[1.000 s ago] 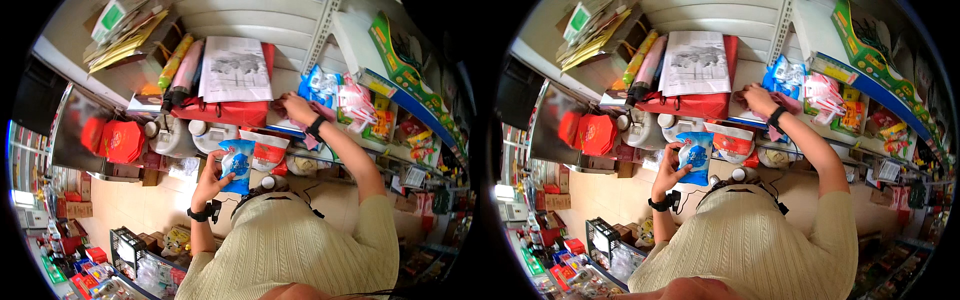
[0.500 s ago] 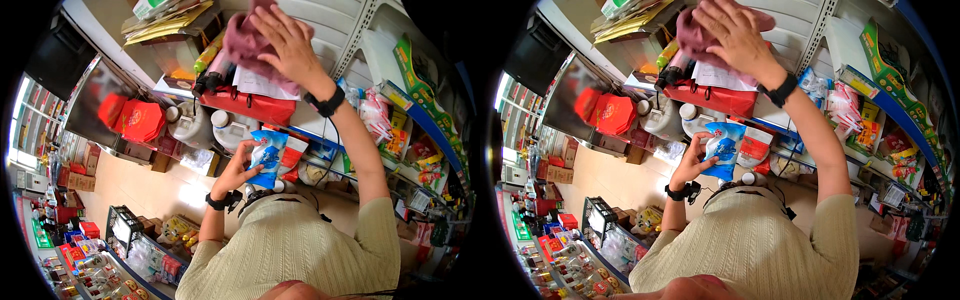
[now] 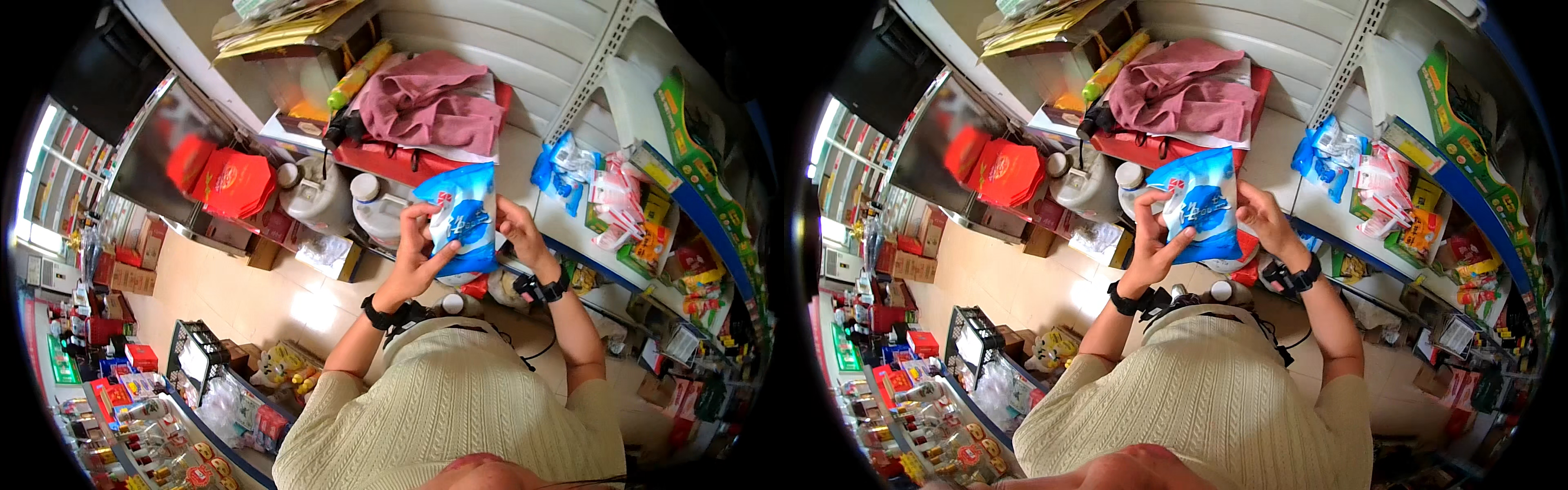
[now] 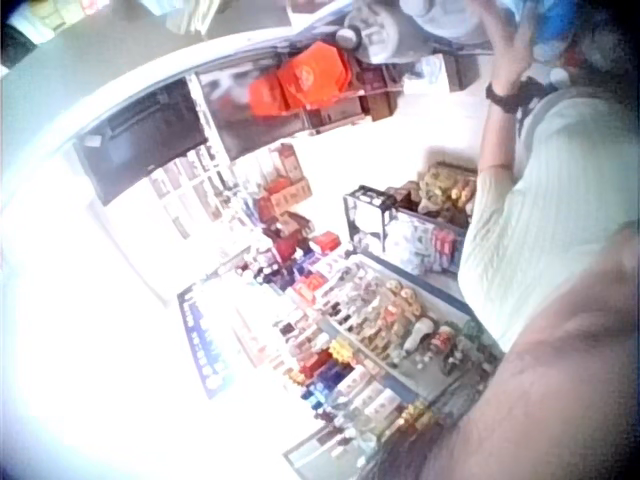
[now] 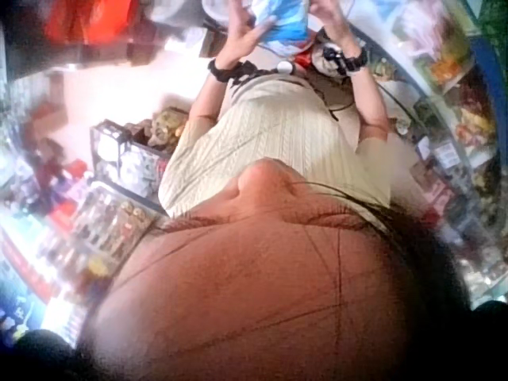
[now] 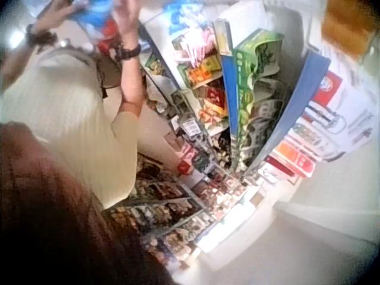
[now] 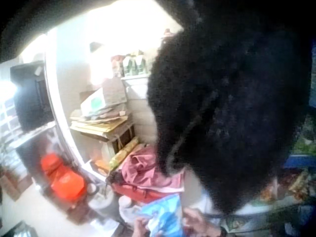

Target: Restock and organize packages of wet wipes on a convenience store shelf.

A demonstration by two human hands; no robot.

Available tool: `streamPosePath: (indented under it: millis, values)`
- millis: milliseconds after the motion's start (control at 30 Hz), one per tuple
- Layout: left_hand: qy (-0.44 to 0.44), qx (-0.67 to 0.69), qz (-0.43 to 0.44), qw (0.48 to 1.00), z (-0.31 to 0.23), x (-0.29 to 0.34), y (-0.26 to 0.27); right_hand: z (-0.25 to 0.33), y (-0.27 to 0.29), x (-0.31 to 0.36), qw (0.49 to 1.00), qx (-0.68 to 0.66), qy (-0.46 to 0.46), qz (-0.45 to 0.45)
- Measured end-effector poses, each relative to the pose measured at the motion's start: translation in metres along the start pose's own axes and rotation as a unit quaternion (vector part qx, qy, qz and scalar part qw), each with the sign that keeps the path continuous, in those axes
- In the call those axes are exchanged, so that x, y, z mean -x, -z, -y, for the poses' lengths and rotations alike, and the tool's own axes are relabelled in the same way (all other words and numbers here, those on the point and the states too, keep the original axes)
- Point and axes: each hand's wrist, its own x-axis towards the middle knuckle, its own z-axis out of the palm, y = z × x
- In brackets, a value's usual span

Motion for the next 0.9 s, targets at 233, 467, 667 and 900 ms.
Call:
streamPosePath:
  millis: [233,467,667,900]
  values:
    - [-0.026,0.020,-0.045,0.998,0.026,-0.035,-0.016,0.010,-0.012,0.015,0.980,-0.014,0.005,-0.198]
    - [0.130,0.003,-0.085,0.988,0.039,-0.042,-0.019,0.013,-0.011,0.025,0.974,0.158,-0.006,-0.162]
    - [0.134,0.033,-0.113,0.984,0.045,-0.040,-0.021,0.015,-0.005,0.018,0.971,0.123,-0.112,-0.169]
    - [0.131,0.063,-0.102,0.984,0.040,-0.036,-0.029,0.008,-0.009,0.012,0.957,0.226,-0.026,-0.178]
